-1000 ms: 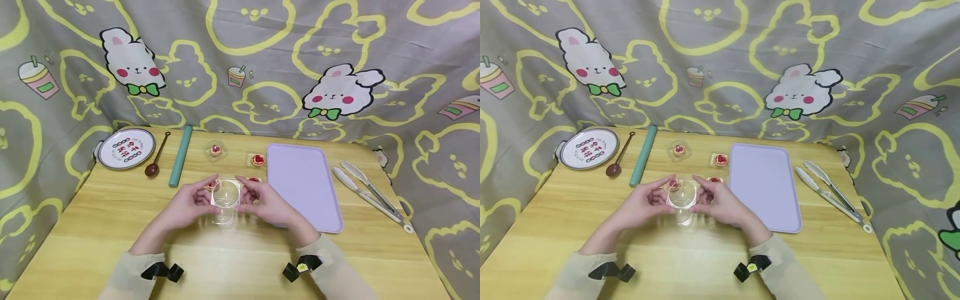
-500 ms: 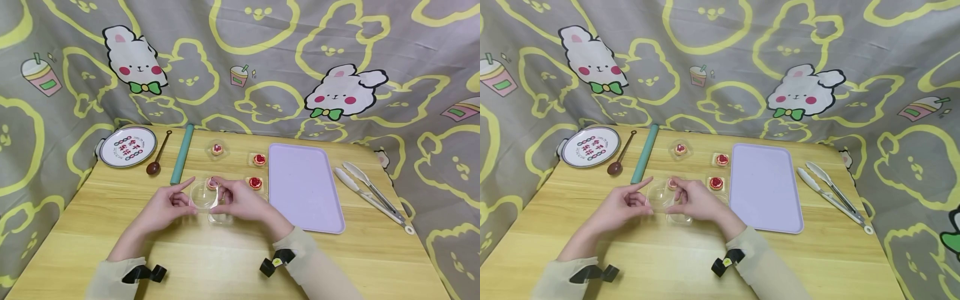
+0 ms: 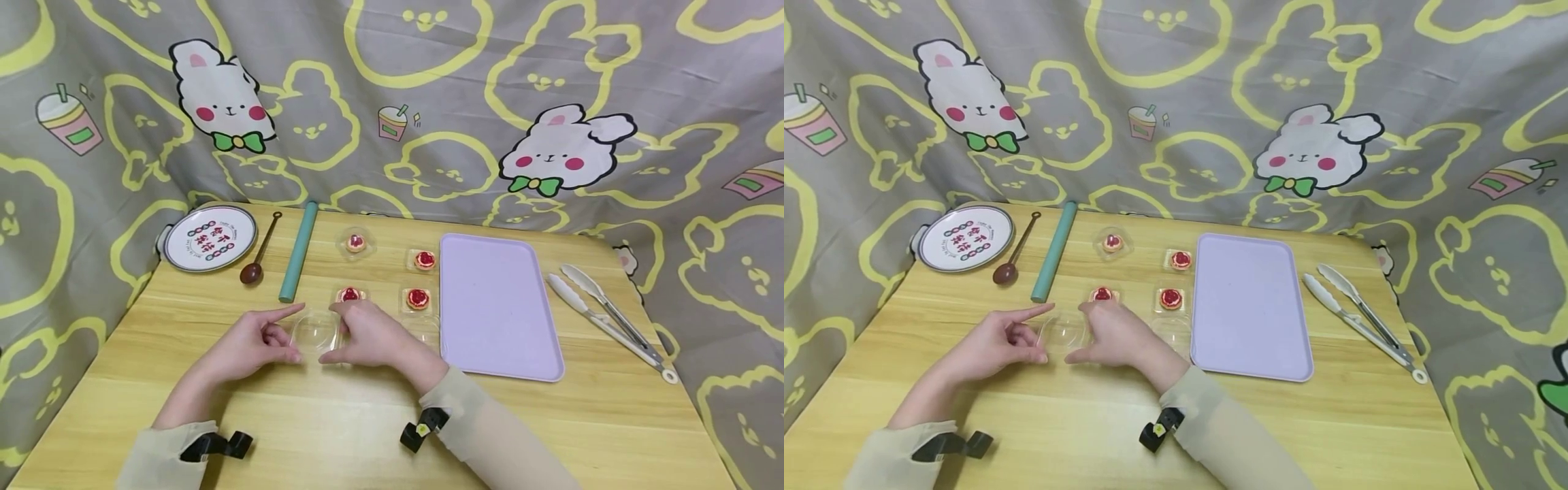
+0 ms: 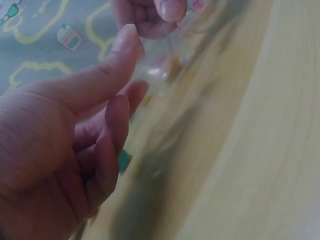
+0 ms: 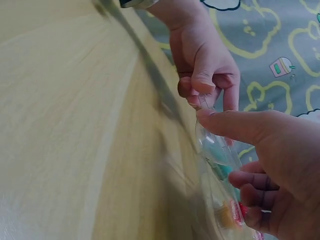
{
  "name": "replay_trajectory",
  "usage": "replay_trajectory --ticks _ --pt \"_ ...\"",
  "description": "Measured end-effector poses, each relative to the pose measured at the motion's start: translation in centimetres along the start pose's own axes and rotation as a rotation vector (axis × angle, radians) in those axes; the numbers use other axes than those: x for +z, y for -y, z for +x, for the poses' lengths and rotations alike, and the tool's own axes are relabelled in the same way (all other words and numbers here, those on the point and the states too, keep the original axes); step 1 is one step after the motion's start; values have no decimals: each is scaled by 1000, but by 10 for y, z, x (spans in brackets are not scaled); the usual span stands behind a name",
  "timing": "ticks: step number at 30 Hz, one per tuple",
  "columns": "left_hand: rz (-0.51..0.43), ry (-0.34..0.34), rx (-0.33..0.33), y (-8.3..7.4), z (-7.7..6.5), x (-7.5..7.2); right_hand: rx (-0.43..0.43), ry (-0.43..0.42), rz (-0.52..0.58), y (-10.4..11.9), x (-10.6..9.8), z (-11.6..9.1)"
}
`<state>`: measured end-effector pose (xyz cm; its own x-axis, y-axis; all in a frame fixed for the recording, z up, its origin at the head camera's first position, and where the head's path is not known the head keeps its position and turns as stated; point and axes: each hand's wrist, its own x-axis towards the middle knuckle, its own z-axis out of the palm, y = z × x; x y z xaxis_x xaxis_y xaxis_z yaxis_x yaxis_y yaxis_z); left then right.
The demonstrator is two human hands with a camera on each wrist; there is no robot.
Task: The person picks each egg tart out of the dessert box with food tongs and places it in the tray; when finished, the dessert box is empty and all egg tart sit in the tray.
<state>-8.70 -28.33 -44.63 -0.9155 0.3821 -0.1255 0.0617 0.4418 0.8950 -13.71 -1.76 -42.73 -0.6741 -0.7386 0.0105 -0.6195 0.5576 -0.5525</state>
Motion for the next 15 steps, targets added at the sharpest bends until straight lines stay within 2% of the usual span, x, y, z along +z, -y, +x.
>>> replay_trajectory --ticks 8,15 --pt "101 46 -19 7 1 -2 14 4 -228 0 6 0" --pt "104 49 -31 10 1 -4 12 -45 -268 -2 10 -3"
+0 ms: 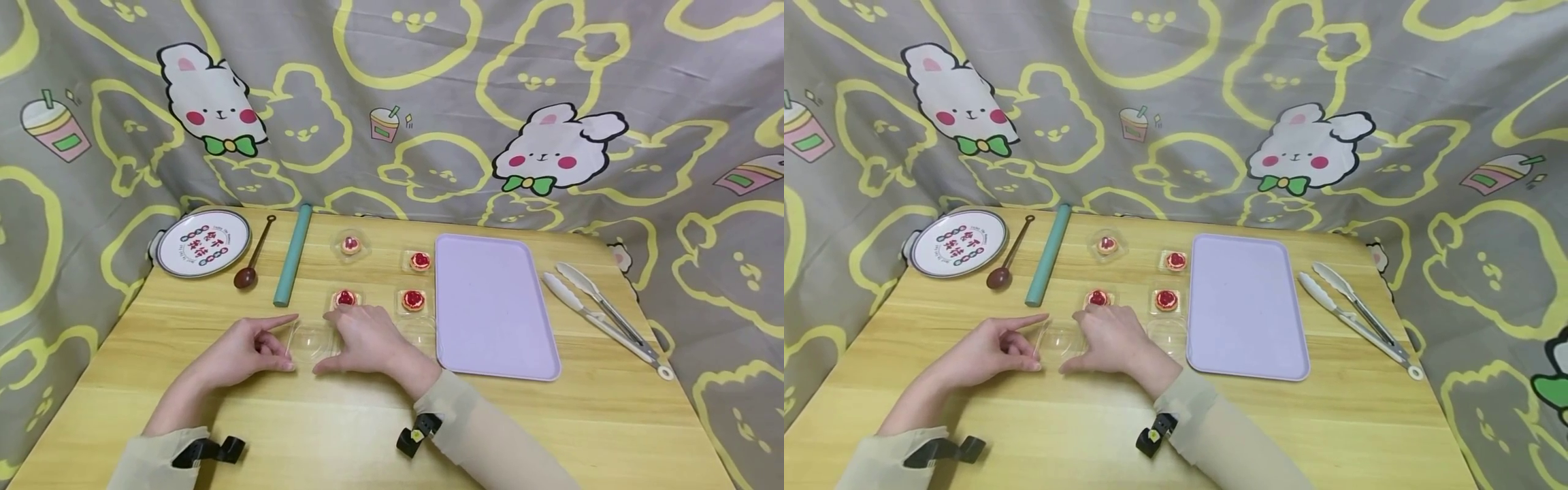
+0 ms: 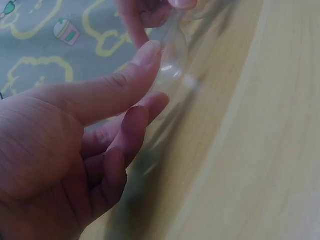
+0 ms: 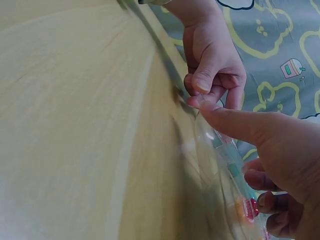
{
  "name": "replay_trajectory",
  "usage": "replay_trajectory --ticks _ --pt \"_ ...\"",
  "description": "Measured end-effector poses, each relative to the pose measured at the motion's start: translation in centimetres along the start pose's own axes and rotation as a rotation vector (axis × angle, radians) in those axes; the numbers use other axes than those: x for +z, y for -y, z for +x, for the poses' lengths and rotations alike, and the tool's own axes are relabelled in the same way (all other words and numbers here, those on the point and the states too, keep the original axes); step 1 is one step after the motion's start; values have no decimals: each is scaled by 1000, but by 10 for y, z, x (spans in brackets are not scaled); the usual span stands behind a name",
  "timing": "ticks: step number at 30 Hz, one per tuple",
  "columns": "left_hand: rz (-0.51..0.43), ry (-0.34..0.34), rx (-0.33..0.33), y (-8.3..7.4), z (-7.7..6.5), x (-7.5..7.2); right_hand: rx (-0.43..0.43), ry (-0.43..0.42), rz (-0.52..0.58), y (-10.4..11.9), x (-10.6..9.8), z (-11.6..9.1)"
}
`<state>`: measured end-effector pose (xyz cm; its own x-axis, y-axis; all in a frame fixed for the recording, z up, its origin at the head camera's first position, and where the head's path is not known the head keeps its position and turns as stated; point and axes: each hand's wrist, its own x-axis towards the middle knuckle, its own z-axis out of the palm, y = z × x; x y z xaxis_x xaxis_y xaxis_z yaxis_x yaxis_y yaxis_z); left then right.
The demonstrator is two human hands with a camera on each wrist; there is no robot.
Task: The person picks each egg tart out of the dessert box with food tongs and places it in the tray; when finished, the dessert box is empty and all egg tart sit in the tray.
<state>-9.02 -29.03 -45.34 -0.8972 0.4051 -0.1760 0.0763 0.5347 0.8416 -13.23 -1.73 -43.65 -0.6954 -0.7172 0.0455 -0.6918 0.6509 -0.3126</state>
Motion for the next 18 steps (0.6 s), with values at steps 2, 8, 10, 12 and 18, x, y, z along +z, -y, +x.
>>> replay_trajectory --ticks 2,8,10,12,18 --pt "0 7 -6 0 -1 -1 -1 -13 -13 1 1 -2" --pt "-16 23 -20 -2 -2 -2 -3 -23 -11 -1 1 -4" --pt "-22 23 -23 -3 -3 -4 -3 -25 -3 -2 1 -5" --pt "-23 16 -25 -3 -4 -5 0 -25 5 -3 0 -7" --pt "-35 -55 -35 -4 -9 -11 19 -17 52 -6 -8 -12"
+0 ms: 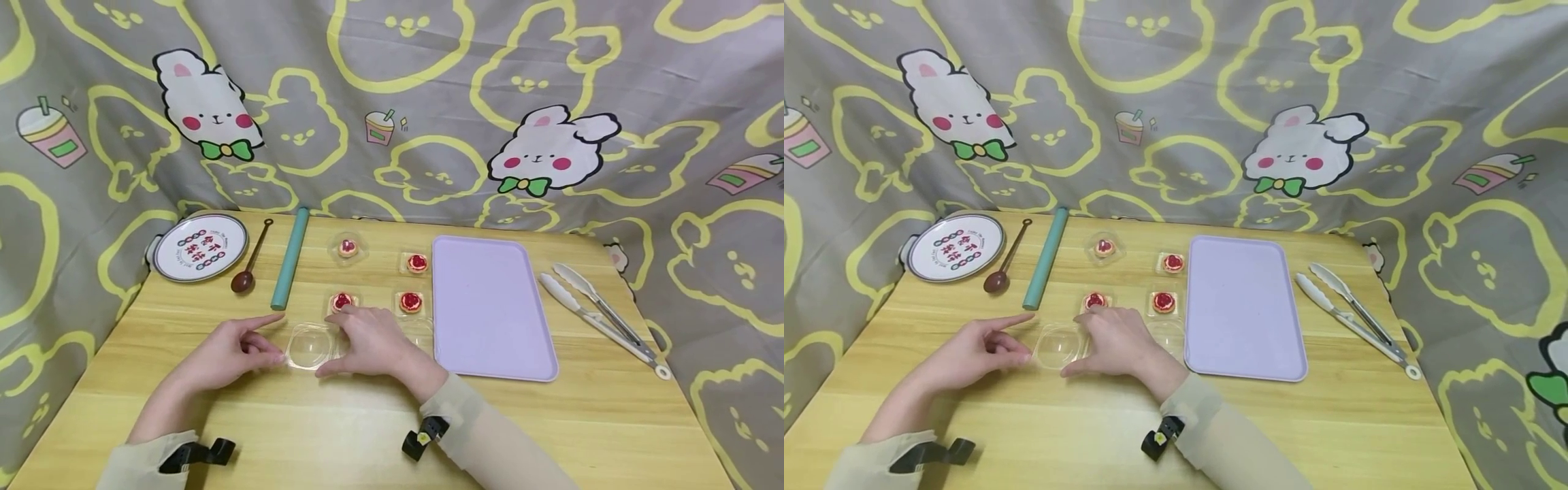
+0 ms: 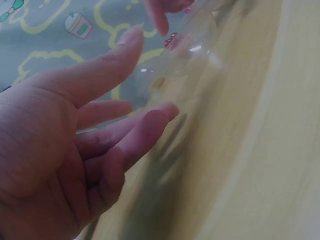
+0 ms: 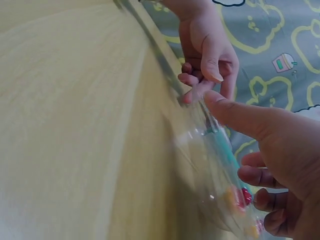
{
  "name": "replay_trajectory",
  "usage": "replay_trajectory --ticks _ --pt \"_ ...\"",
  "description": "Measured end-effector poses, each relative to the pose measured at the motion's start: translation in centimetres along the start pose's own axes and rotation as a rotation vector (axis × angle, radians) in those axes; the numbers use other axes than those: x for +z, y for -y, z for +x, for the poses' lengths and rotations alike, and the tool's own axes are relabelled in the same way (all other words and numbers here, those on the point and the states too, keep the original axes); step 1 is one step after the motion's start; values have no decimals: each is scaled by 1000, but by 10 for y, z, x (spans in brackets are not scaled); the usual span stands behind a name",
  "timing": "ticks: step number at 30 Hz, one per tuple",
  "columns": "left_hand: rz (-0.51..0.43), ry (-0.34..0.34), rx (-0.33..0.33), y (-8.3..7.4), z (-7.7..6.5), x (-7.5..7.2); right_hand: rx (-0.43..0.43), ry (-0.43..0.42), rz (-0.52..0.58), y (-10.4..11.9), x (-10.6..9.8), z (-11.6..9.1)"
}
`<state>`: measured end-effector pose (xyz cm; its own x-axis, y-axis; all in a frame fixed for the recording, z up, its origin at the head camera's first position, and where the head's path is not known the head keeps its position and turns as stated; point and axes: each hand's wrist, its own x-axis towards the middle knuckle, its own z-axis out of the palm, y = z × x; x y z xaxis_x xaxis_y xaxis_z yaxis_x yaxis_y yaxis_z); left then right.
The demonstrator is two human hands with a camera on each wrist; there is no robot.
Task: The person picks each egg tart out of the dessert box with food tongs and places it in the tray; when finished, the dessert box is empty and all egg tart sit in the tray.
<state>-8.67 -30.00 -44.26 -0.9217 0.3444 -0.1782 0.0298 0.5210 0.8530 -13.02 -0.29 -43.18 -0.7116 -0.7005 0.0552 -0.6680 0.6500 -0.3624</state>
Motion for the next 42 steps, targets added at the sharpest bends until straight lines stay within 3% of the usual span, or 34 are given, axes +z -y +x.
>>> replay_trajectory --ticks 8,15,25,33,36,42 --pt "78 -171 54 -10 4 -4 3 -45 78 -15 -19 -8" --pt "98 -220 60 -26 22 -3 34 -103 161 -35 -37 -9" --pt "46 -277 47 -40 74 2 52 -38 284 -78 -66 9" --pt "72 -296 27 -42 123 11 38 -1 387 -112 -76 39" --pt "90 -295 -1 -43 141 17 44 22 373 -119 -76 51" --pt "153 -302 -121 -50 168 25 91 94 330 -127 -71 76"
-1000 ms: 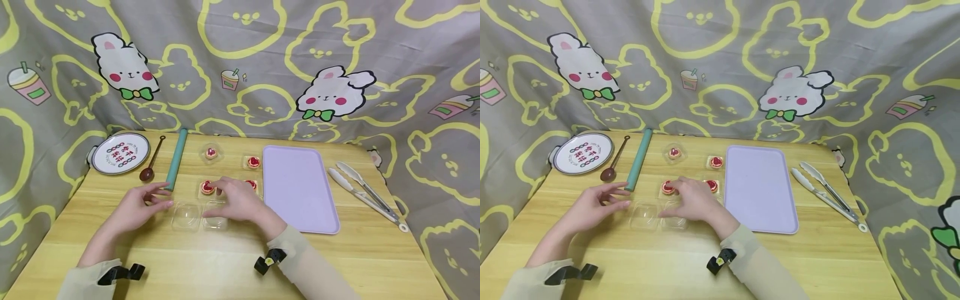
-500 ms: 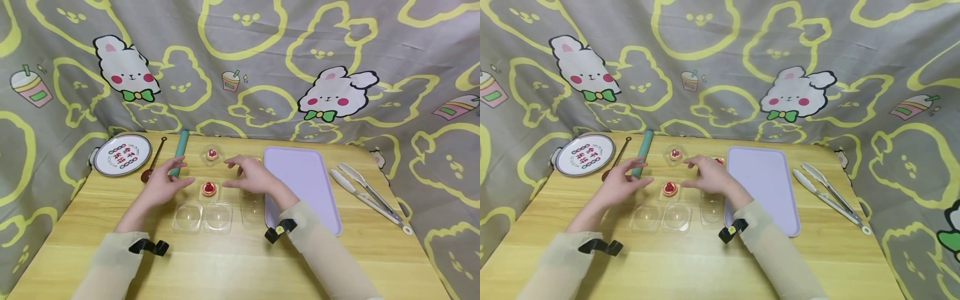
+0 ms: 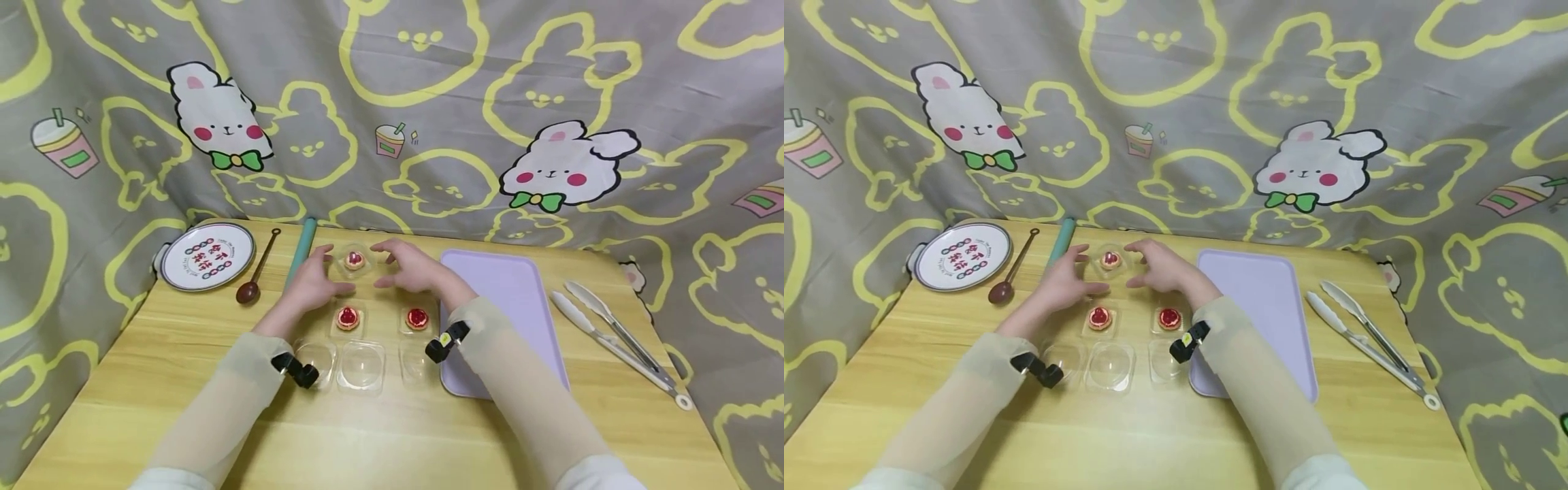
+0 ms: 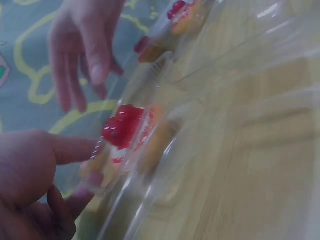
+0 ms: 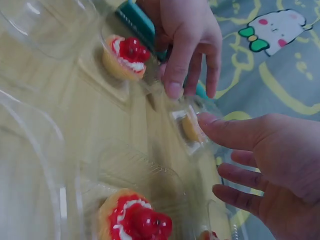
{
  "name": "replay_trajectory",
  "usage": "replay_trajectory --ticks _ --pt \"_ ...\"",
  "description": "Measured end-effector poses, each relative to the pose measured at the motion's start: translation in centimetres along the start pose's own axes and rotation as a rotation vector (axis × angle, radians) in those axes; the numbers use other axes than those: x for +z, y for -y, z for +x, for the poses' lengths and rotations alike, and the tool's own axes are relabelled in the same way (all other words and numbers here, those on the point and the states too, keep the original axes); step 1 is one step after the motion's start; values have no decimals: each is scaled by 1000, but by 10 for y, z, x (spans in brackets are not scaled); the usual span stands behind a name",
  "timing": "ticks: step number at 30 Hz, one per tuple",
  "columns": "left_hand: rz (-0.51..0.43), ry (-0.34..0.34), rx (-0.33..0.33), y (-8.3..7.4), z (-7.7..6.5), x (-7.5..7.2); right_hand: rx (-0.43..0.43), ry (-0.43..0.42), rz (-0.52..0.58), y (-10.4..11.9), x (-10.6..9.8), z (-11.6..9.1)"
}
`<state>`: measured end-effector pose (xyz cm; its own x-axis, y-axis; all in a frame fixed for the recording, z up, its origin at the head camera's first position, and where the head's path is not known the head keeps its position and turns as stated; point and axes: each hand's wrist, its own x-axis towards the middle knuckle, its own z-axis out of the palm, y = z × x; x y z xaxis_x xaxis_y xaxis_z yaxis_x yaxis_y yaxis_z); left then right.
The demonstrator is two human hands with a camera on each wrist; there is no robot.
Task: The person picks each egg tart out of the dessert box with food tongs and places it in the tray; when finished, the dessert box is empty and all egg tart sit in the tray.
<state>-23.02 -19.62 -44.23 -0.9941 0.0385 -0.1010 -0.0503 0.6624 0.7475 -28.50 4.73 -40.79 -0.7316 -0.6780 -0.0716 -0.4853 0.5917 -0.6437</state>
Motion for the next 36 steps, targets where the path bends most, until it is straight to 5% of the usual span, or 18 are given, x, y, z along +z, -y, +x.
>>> replay_trajectory --ticks 10,16,24,36 --pt "45 -29 -11 1 25 15 -9 12 -29 -8 9 34" --pt "24 6 83 11 34 16 -5 47 -57 -10 15 42" --pt "-45 126 92 13 38 15 4 30 -122 -13 22 42" --pt "-83 157 103 19 46 17 -6 92 -81 -15 21 34"
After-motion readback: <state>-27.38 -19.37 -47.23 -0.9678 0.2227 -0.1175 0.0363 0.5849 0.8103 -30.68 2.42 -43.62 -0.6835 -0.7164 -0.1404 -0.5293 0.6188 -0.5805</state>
